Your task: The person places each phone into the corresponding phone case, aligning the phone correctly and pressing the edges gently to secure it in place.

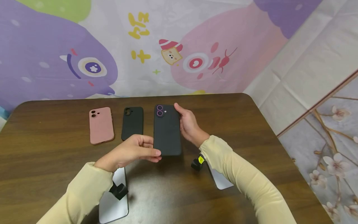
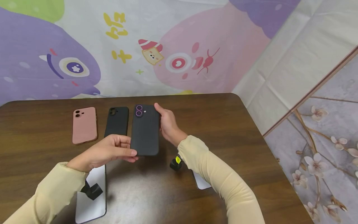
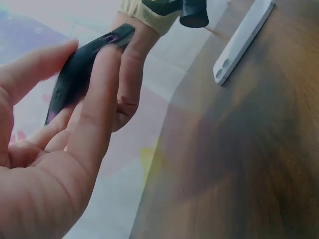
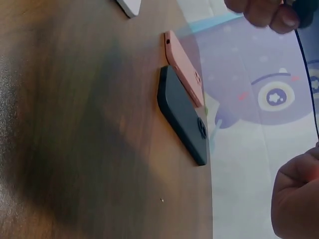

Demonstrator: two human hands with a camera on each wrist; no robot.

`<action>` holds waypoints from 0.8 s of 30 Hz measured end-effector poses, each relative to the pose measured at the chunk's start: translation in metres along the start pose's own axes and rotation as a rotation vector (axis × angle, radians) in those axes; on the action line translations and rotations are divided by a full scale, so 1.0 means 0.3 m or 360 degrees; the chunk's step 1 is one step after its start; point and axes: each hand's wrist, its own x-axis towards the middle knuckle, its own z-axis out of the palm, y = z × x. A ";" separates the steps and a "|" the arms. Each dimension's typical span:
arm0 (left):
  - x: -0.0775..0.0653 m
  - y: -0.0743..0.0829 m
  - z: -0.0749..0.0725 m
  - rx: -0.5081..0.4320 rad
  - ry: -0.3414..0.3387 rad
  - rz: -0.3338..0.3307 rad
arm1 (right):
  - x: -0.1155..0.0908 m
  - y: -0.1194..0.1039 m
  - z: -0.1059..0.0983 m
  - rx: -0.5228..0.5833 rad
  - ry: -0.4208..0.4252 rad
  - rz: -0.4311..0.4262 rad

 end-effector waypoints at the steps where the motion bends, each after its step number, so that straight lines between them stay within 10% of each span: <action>1: 0.004 -0.003 0.001 -0.0008 0.0026 0.0018 | 0.001 -0.003 -0.005 0.0006 0.0011 -0.0008; 10: 0.011 0.004 0.005 -0.0124 0.0336 0.0080 | 0.003 -0.019 -0.030 -0.0031 0.0146 0.0038; 24: 0.022 -0.015 0.008 -0.0424 0.0438 0.0184 | 0.006 -0.002 -0.012 0.0086 0.0272 -0.0012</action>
